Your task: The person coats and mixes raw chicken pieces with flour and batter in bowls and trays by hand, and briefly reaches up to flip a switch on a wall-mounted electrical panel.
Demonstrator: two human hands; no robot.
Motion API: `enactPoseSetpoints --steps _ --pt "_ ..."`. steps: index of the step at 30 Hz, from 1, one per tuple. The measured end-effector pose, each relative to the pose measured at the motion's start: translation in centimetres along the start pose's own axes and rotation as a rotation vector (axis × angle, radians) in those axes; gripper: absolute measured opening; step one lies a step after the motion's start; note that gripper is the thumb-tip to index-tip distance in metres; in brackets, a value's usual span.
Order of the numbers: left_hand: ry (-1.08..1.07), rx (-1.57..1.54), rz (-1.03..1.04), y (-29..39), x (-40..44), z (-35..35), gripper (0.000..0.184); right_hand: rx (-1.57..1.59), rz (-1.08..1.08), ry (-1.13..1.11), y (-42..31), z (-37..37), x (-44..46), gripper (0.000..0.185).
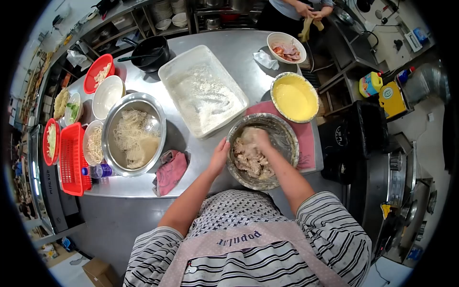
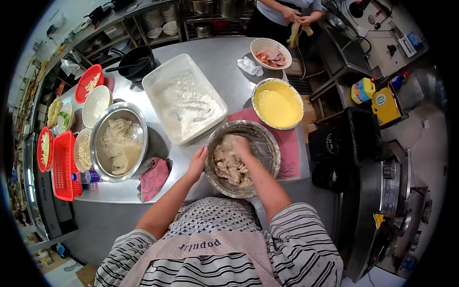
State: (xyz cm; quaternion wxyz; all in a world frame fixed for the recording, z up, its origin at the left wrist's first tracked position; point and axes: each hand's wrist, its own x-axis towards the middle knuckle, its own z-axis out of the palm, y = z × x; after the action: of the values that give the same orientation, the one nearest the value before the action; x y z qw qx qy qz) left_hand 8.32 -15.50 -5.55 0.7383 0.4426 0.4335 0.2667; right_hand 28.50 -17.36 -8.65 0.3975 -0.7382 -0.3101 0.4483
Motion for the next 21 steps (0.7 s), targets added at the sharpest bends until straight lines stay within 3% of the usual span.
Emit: enactPoseSetpoints --steps 2,3,5,7,9,11,12,14,16,18,20,21 --pt "0.021 -0.062 -0.073 -2.2 1.3 -1.3 0.043 -0.413 -0.312 -0.041 -0.5 4.1 -0.6 0.027" --pt "0.039 -0.133 -0.137 -2.9 1.9 -1.8 0.042 -0.616 -0.436 -0.186 -2.5 4.4 -2.8 0.025" --pt "-0.042 -0.214 -0.147 -1.1 1.2 -1.6 0.043 -0.79 -0.598 -0.487 -4.2 3.0 -6.1 0.023" --pt "0.016 -0.019 -0.114 -1.7 1.4 -1.7 0.043 -0.813 -0.843 -0.585 -2.7 0.2 -8.0 0.023" --pt "0.034 -0.008 -0.103 -1.5 1.4 -1.6 0.043 -1.182 -0.679 -0.766 -4.3 -3.6 -10.2 0.026" --pt "0.051 0.068 -0.054 -0.4 0.7 -0.9 0.042 -1.254 -0.701 -0.874 -4.1 -6.1 -11.4 0.027" --pt "0.036 0.069 -0.053 -0.5 0.9 -0.9 0.044 -1.258 -0.702 -0.879 -2.1 -5.5 -11.2 0.027" --pt "0.011 0.061 -0.066 -0.2 0.9 -0.8 0.045 -0.974 -1.22 -0.654 3.5 -4.2 -9.8 0.029" --pt "-0.014 0.053 -0.084 -0.5 0.9 -0.7 0.045 -0.87 -1.457 -0.425 0.1 -0.1 -8.7 0.031" --pt "-0.059 0.053 -0.062 -0.9 1.1 -1.2 0.047 -1.167 -0.779 -0.651 -1.6 2.3 -7.9 0.031" --pt "0.002 0.077 -0.052 -1.3 1.5 -1.3 0.043 -1.155 -0.397 -0.401 -4.8 4.1 -6.5 0.026" --pt "0.078 0.083 -0.04 -1.8 1.6 -1.1 0.041 -1.13 -0.597 -0.278 -3.0 4.0 -4.1 0.024"
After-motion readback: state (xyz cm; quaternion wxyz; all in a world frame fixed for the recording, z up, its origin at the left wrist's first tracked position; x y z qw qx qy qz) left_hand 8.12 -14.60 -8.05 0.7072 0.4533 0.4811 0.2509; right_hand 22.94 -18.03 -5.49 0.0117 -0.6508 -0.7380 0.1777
